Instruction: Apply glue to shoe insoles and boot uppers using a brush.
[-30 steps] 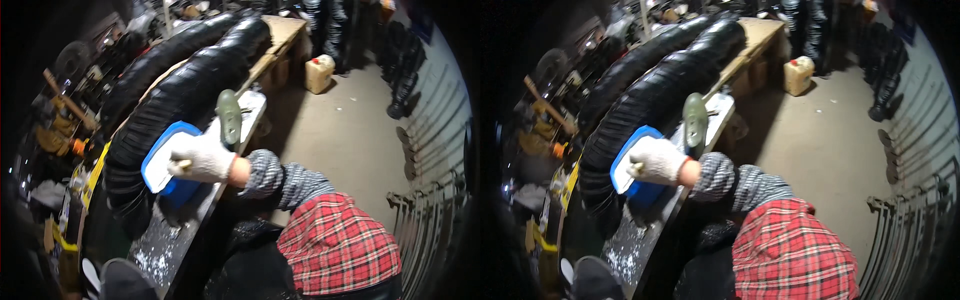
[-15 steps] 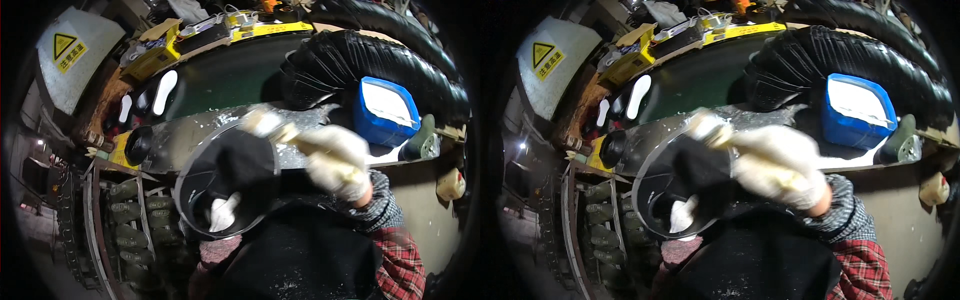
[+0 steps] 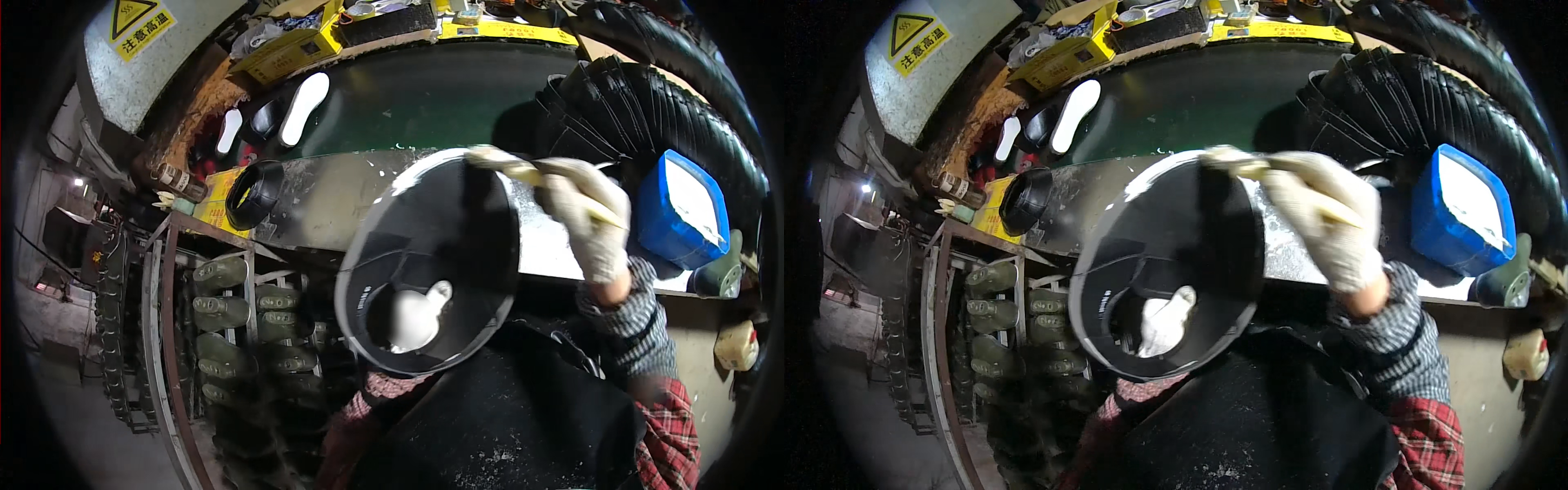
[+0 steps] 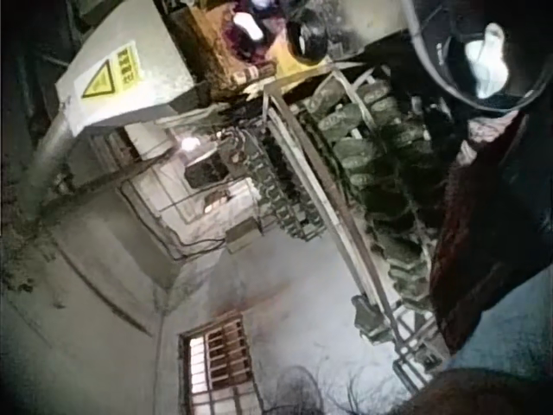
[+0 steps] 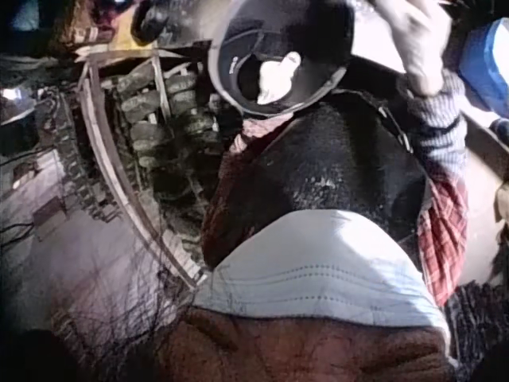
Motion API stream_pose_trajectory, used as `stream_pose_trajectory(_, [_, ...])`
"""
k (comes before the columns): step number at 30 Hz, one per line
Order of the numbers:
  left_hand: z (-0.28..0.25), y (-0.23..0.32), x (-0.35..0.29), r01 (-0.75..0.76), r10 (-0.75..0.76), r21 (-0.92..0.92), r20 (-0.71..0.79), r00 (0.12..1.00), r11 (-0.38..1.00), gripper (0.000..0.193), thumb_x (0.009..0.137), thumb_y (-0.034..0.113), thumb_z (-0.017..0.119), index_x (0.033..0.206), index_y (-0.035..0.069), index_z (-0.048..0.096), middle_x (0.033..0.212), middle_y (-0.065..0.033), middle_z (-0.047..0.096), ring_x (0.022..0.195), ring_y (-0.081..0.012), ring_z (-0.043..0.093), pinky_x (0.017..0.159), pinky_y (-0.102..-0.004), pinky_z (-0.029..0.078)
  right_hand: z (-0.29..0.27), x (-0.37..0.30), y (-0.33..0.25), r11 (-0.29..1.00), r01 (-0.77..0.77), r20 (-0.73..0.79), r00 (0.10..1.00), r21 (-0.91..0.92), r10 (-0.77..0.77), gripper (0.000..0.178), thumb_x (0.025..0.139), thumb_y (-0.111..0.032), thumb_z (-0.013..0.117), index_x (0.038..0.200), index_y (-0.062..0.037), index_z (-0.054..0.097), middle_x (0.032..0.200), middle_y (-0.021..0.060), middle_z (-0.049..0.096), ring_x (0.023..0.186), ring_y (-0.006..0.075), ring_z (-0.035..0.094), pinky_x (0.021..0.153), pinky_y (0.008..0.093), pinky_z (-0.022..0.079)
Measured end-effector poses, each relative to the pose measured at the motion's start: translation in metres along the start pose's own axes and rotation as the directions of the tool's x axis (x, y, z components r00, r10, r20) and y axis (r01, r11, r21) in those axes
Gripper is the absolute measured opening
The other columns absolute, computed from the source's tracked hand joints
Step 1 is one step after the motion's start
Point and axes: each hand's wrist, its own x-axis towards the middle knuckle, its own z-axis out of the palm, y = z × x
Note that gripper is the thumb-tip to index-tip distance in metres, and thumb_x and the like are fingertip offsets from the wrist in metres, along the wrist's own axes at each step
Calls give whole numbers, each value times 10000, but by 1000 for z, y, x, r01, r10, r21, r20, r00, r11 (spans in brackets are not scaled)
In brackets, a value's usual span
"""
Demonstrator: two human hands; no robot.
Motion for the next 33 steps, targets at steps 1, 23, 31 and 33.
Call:
stream_pose_trajectory(1, [1,-1,2,3,-3,3,8,1000,1000,143,962,86,524,982,-20,619,886,-84,655,742,-200,631,729,-322,528,11,11,-10,978,196,144,972,-68,-185,305,957,-248,571,1069,14,678,919,105,709,788,160,674,704,284,542])
stream_pose_trajectory(23, [0,31,-39,-219,210,341,62,976,914,199,997,178,526,975,-4,604,845,-71,633,725,-176,609,695,-284,509,-87,-57,2,994,-18,14,1000,-105,20,148,910,-112,664,941,32,679,803,79,668,671,125,625,594,272,501])
stream_pose_trajectory(31, [26,1,-20,-190,170,333,88,981,923,254,986,225,565,1102,-2,559,979,-85,603,902,-172,591,798,-272,489,-87,-65,-29,954,276,534,828,-120,-172,304,881,-215,656,1113,-21,686,630,34,629,513,155,608,510,254,478])
stream_pose_trajectory(33, [26,-5,-21,-190,171,338,86,982,922,257,986,224,566,1116,3,555,998,-85,602,923,-171,592,809,-274,490,-88,-67,-50,979,192,675,732,-64,-99,296,876,-239,641,1107,-64,702,533,48,575,442,194,582,456,284,470])
